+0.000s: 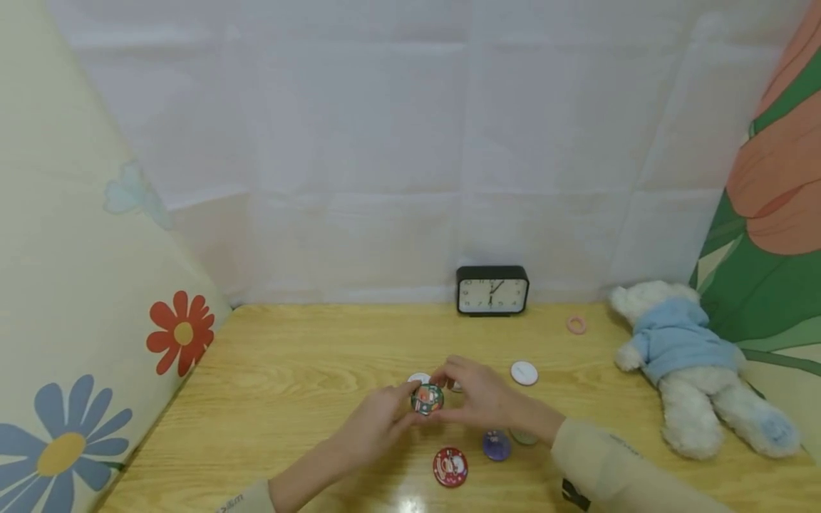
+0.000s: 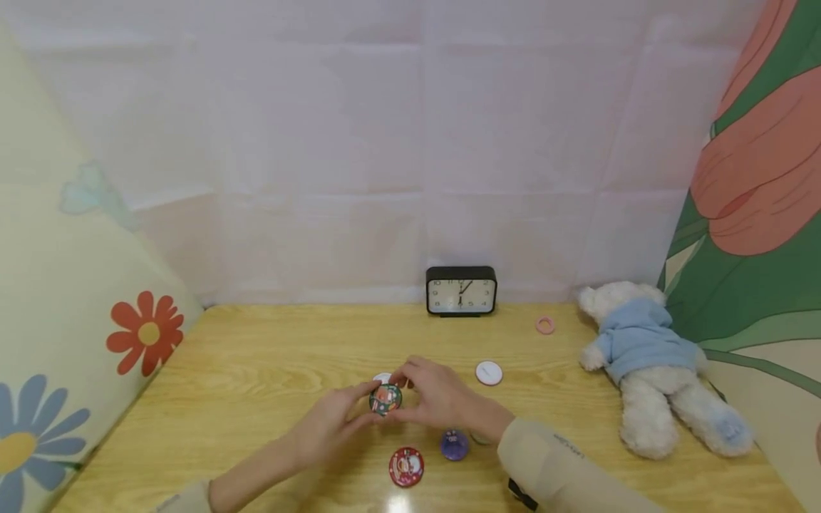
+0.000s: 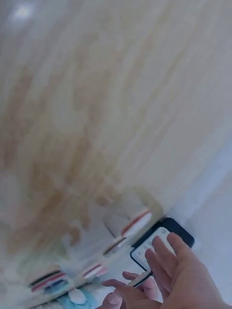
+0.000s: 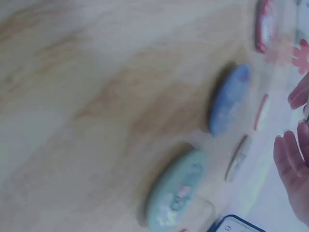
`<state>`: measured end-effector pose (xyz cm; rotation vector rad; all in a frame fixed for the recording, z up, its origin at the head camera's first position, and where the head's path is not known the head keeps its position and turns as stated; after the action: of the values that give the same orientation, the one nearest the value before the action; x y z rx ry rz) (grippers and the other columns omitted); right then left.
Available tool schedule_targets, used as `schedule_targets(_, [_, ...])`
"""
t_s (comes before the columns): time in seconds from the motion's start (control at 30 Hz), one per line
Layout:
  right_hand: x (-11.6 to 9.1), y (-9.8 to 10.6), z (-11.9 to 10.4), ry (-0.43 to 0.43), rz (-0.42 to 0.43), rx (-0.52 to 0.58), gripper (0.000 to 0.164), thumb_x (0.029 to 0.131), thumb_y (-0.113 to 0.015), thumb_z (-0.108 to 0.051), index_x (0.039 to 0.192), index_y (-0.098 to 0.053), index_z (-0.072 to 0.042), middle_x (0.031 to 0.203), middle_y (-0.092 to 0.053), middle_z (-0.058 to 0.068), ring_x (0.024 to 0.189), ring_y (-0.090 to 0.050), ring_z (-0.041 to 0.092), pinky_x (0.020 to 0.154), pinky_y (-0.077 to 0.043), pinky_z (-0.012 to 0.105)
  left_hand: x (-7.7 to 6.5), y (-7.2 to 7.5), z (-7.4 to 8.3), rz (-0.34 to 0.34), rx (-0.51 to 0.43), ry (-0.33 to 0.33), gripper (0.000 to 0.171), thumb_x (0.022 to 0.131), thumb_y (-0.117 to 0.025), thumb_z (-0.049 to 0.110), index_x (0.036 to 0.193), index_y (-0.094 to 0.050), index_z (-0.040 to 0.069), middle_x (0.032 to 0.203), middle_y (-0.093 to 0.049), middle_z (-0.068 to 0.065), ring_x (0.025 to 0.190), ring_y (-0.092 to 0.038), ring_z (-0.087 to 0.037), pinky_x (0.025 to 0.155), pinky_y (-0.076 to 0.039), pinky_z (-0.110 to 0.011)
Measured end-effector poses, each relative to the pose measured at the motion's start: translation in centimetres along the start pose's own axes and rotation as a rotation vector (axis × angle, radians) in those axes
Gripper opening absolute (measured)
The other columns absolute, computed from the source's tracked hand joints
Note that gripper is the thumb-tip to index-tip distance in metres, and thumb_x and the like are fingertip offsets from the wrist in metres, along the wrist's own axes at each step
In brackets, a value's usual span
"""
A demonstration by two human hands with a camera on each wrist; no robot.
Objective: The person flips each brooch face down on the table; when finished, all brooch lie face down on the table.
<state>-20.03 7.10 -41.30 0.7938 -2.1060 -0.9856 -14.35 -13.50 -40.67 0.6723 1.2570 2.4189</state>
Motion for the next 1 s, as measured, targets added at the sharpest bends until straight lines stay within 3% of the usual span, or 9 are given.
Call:
schedule_targets(0.07, [0.1,0.5,0.0,0.023,0.039,0.022,0.044,0.082,-0.079,-0.036,0.114,-0.063,-0.010,0.104,-0.062,-0.004,0.090,-0.060,0.011,0.077,-0.056,0.026,0.3,0.5,0.2,0.016,-0.012,0.018,0.050,0.088,-0.071,0.014,0.128,-0.055,-0.011,0.105,-0.070,-0.019,0.084,-0.068,-0.020,0.075,-0.058,-0.028])
schedule_targets(0.13, [0.3,0.8,-0.1,0.055,0.078,0.029,0.044,0.083,-0.078,-0.035,0.116,-0.063,-0.009,0.105,-0.064,-0.003,0.090,-0.061,0.012,0.074,-0.057,0.028,0.7,1.0,0.5,0.031,-0.027,0.027,0.049,0.088,-0.070,0.013,0.128,-0.054,-0.012,0.109,-0.068,-0.022,0.090,-0.069,-0.024,0.080,-0.058,-0.032])
schedule_targets(0.33, [0.7,1.6,-0.3,0.111,0.163,0.042,0.046,0.084,-0.078,-0.030,0.120,-0.063,-0.006,0.103,-0.066,0.000,0.084,-0.064,0.017,0.061,-0.053,0.018,1.3,2.1,1.0,0.054,-0.031,0.045,0.052,0.090,-0.069,0.016,0.131,-0.052,-0.011,0.117,-0.066,-0.021,0.101,-0.068,-0.028,0.088,-0.056,-0.037])
schedule_targets(0.57, [0.6,1.9,-0.3,0.173,0.237,0.030,0.048,0.084,-0.076,-0.026,0.125,-0.064,-0.004,0.103,-0.069,0.004,0.081,-0.063,0.011,0.055,-0.055,0.023,1.7,2.5,1.3,0.107,-0.019,0.007,0.053,0.091,-0.069,0.015,0.132,-0.051,-0.011,0.116,-0.066,-0.021,0.100,-0.068,-0.027,0.088,-0.056,-0.039])
schedule_targets(0.67, [0.6,1.8,-0.2,0.215,0.257,0.023,0.045,0.085,-0.074,-0.027,0.123,-0.066,-0.003,0.103,-0.069,0.005,0.079,-0.061,0.008,0.055,-0.054,0.019,1.6,2.6,1.5,0.105,-0.012,0.016,0.053,0.091,-0.069,0.016,0.133,-0.051,-0.010,0.115,-0.067,-0.020,0.076,-0.068,-0.016,0.079,-0.058,-0.033])
schedule_targets(0.7, [0.6,1.7,-0.2,0.226,0.261,0.024,0.044,0.086,-0.073,-0.027,0.122,-0.066,-0.002,0.102,-0.070,0.005,0.078,-0.061,0.009,0.056,-0.053,0.019,1.6,2.6,1.5,0.100,-0.012,0.023,0.052,0.091,-0.069,0.016,0.133,-0.051,-0.009,0.113,-0.068,-0.019,0.065,-0.063,-0.011,0.074,-0.058,-0.030])
schedule_targets(0.8, [0.6,1.6,-0.2,0.239,0.270,0.043,0.038,0.089,-0.071,-0.025,0.119,-0.068,-0.002,0.098,-0.069,0.003,0.077,-0.060,0.008,0.058,-0.052,0.017,1.6,2.5,1.5,0.098,0.003,0.035,0.050,0.091,-0.069,0.017,0.132,-0.054,-0.006,0.113,-0.069,-0.016,0.055,-0.050,-0.002,0.065,-0.053,-0.024])
schedule_targets(0.87, [0.7,1.5,-0.3,0.229,0.276,0.068,0.033,0.091,-0.069,-0.022,0.118,-0.069,-0.003,0.096,-0.069,0.002,0.075,-0.058,0.007,0.057,-0.050,0.017,1.7,2.6,1.5,0.110,0.014,0.026,0.047,0.090,-0.070,0.016,0.130,-0.056,-0.005,0.114,-0.069,-0.015,0.059,-0.055,-0.003,0.064,-0.053,-0.024])
schedule_targets(1.0, [1.0,1.6,-0.5,0.196,0.294,0.134,0.027,0.094,-0.066,-0.016,0.118,-0.070,-0.004,0.091,-0.070,0.001,0.067,-0.054,0.002,0.052,-0.046,0.015,2.0,2.8,1.4,0.160,0.044,-0.018,0.044,0.087,-0.073,0.011,0.126,-0.059,-0.005,0.116,-0.068,-0.017,0.086,-0.070,-0.021,0.074,-0.058,-0.031])
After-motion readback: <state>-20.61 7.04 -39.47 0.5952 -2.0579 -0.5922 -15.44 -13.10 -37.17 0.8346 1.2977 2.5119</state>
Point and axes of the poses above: each hand's wrist, its own x-axis towards the middle knuckle, its own y-axis out of the back of the hand, z = x × y, the point moved 1 cm from there along x, towards the middle knuckle
